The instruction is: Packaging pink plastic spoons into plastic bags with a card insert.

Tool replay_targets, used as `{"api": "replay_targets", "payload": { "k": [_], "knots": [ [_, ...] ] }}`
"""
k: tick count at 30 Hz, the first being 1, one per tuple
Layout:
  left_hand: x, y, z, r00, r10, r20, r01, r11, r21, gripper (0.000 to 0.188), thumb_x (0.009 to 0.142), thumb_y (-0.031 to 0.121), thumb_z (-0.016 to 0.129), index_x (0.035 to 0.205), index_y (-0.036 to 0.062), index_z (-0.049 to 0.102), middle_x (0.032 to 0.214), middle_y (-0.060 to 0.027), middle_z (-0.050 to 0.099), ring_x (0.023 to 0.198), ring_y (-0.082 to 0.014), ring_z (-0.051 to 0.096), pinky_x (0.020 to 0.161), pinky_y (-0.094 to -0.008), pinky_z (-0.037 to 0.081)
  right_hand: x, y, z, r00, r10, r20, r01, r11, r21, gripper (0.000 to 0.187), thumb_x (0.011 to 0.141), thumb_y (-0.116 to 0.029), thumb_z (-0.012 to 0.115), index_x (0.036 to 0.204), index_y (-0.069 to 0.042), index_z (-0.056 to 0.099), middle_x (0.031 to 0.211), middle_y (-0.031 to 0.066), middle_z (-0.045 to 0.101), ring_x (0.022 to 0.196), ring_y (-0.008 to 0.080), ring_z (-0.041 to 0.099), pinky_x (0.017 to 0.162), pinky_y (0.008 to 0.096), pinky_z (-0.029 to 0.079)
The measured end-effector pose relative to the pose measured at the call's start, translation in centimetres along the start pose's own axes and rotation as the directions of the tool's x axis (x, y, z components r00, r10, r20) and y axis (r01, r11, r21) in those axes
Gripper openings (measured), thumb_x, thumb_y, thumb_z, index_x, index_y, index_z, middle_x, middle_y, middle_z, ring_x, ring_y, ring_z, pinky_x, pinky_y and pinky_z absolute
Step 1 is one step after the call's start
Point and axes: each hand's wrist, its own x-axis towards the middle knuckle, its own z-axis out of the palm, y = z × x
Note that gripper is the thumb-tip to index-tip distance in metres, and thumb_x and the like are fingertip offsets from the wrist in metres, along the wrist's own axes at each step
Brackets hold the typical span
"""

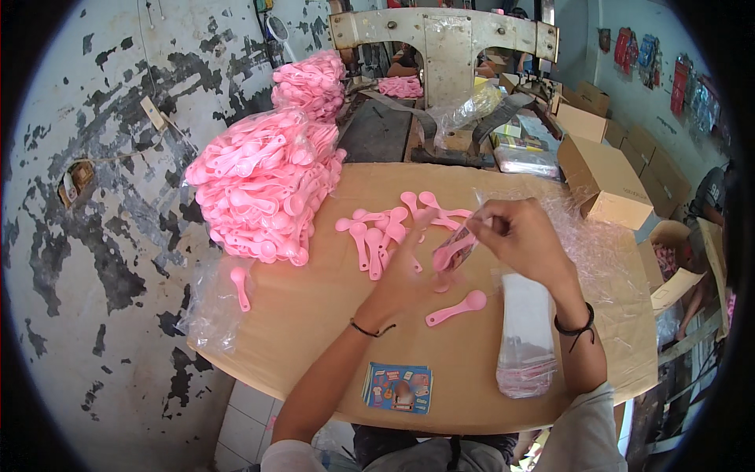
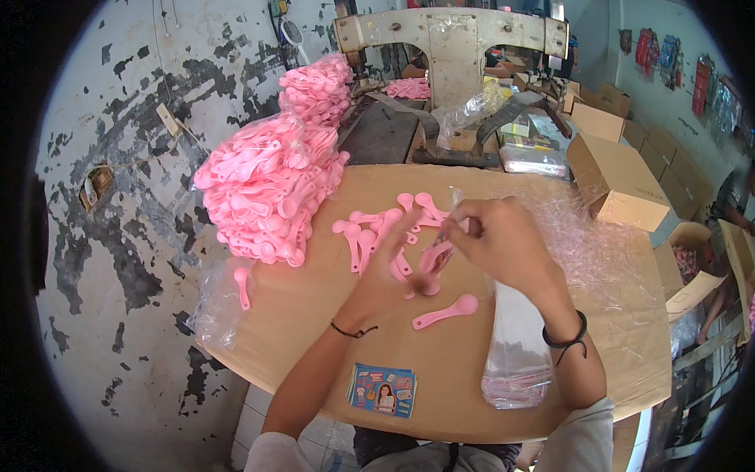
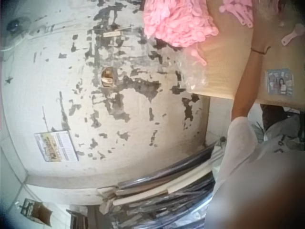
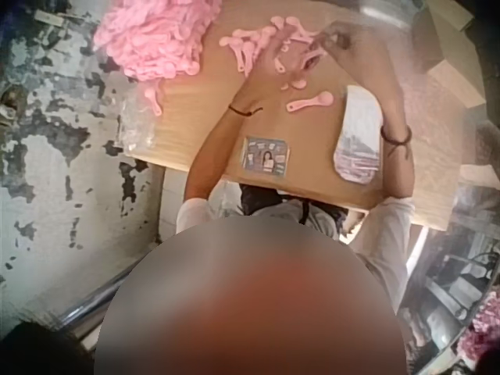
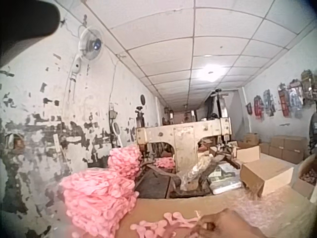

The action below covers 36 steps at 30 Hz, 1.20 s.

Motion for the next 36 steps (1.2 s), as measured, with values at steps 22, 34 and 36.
{"api": "replay_targets", "payload": {
  "k": [22,34,36],
  "knots": [
    [-0.3,1.4,0.5,0.882,-0.443,0.161,0.458,0.724,-0.516,0.033,0.102,0.022,0.047,0.125,-0.0018,0.053,0.104,-0.0056,0.063,0.086,-0.0102,0.061,0.076,-0.0223,0.048,0.8,2.6,4.1,0.977,-0.143,0.16,0.062,0.902,0.428,0.023,0.089,-0.005,0.066,0.111,-0.005,0.064,0.095,0.0057,0.068,0.064,0.0089,0.06,0.06,0.0257,0.049],
    [-0.5,1.7,0.2,0.964,-0.252,-0.083,0.237,0.959,-0.157,0.03,0.101,0.013,0.04,0.126,-0.001,0.052,0.072,-0.0063,0.053,0.062,-0.0101,0.047,0.057,-0.0262,0.038,0.5,1.8,4.9,0.874,-0.463,-0.149,0.454,0.886,-0.092,0.019,0.077,-0.011,0.074,0.095,-0.007,0.071,0.091,0.0076,0.066,0.084,0.0258,0.058,0.076,0.0368,0.051],
    [-0.4,1.8,-0.6,0.936,-0.342,0.079,0.347,0.936,-0.063,0.031,0.102,0.013,0.039,0.126,-0.0042,0.05,0.099,-0.0081,0.065,0.097,-0.013,0.061,0.083,-0.0278,0.047,0.5,2.0,5.1,0.881,-0.462,-0.102,0.454,0.886,-0.094,0.018,0.078,-0.011,0.072,0.095,-0.007,0.072,0.09,0.0077,0.067,0.085,0.0262,0.06,0.077,0.0368,0.051]
  ]
}}
